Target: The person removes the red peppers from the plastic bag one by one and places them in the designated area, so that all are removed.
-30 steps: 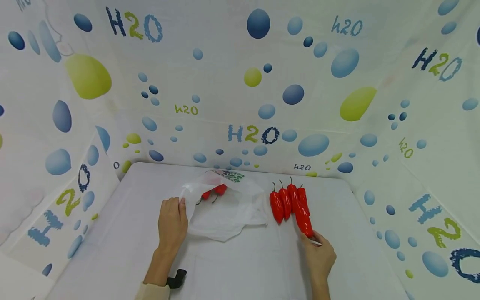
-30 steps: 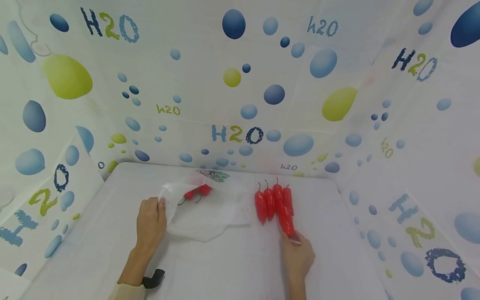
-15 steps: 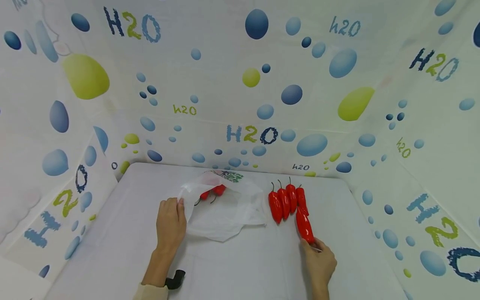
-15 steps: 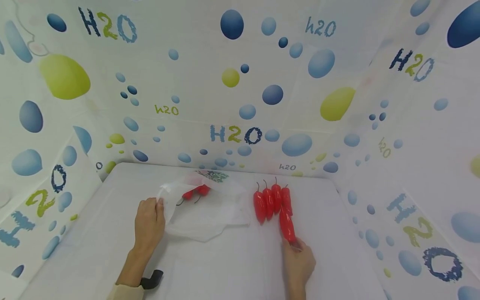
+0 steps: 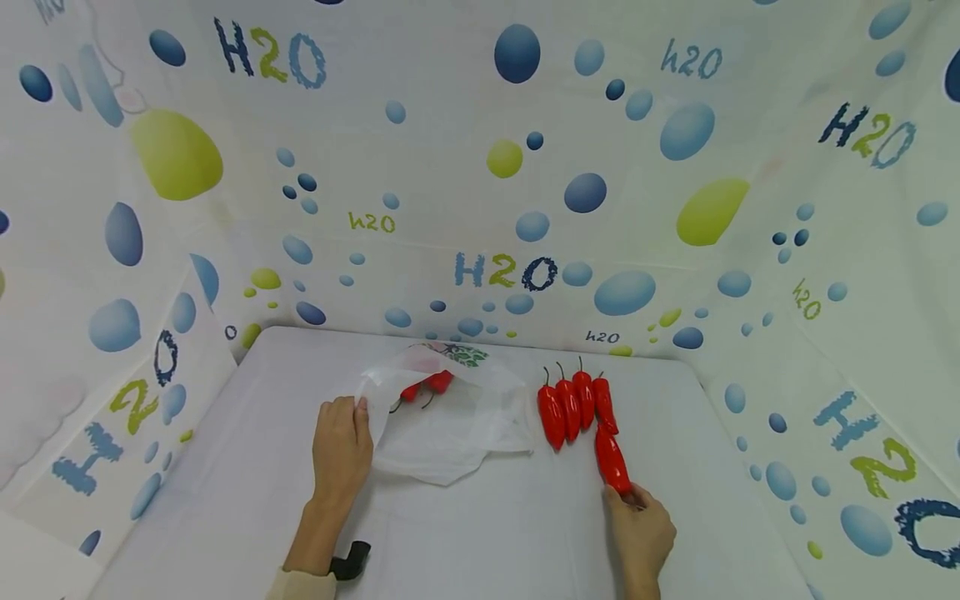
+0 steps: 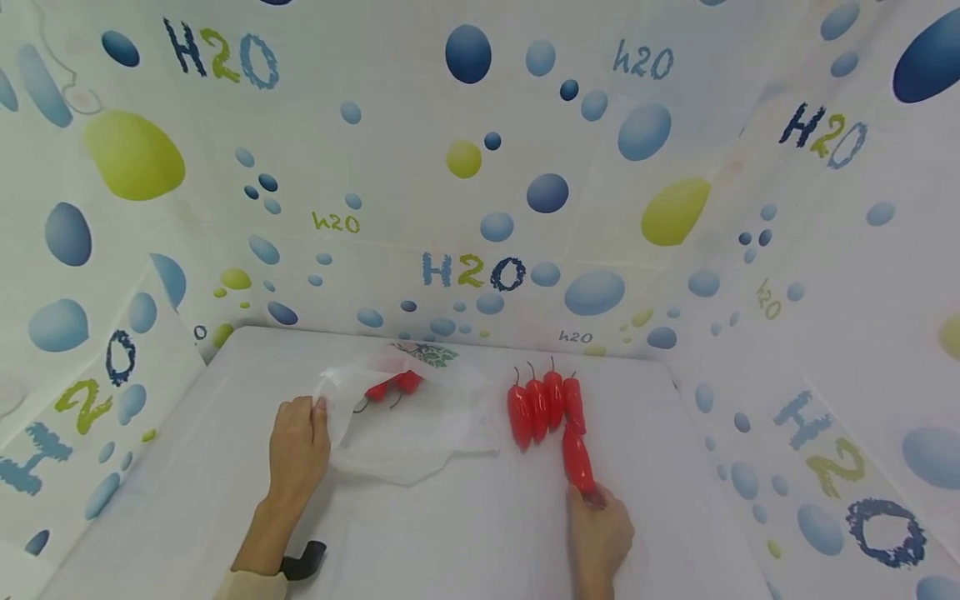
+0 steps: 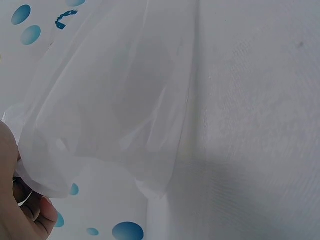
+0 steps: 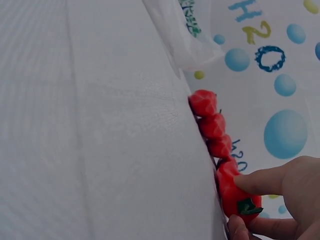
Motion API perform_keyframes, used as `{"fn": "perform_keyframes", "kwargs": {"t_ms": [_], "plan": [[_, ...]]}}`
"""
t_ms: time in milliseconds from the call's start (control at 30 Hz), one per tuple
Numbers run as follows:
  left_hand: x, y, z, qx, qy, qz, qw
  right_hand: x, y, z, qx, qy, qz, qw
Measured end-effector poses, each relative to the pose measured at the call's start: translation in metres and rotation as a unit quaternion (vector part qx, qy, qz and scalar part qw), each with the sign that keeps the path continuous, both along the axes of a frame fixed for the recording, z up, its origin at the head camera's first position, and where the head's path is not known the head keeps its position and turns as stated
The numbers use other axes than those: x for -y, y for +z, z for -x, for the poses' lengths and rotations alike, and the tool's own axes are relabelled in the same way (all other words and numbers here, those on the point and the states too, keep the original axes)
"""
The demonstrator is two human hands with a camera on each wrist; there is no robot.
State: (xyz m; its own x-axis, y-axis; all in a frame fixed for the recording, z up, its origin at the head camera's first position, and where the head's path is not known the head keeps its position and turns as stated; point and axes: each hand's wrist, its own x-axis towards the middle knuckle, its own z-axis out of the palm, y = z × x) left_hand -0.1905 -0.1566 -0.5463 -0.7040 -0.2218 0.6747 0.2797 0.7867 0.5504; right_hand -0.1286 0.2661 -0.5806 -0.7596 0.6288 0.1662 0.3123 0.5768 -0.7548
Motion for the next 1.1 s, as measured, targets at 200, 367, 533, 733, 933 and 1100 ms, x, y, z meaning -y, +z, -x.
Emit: {"fn": "perform_keyframes", "kwargs": {"t_ms": [200, 367, 533, 733, 933, 1100], "plan": [[-0.001, -0.001, 0.001, -0.008, -0.003, -0.003, 1.0000, 0.002, -0.002, 0.002, -0.007, -0.002, 0.000, 1.0000], [-0.001, -0.001, 0.001, -0.008, -0.003, -0.002, 1.0000, 0.001, -0.002, 0.000, 0.001, -0.007, 0.011, 0.9999], [0.000, 0.000, 0.000, -0.006, -0.002, -0.003, 1.0000, 0.002, 0.000, -0.001, 0.009, -0.013, 0.010, 0.9998], [0.000, 0.001, 0.000, -0.010, -0.005, -0.003, 0.9999, 0.006, 0.008, -0.004, -0.001, -0.025, 0.007, 0.9997], [0.000, 0.000, 0.001, -0.020, -0.004, -0.001, 0.9998, 0.010, 0.016, -0.002, -0.027, -0.028, 0.006, 0.9992], [0.001, -0.002, 0.002, -0.018, -0.004, -0.002, 0.9998, 0.014, 0.022, 0.002, -0.067, -0.006, -0.007, 0.9977]]}}
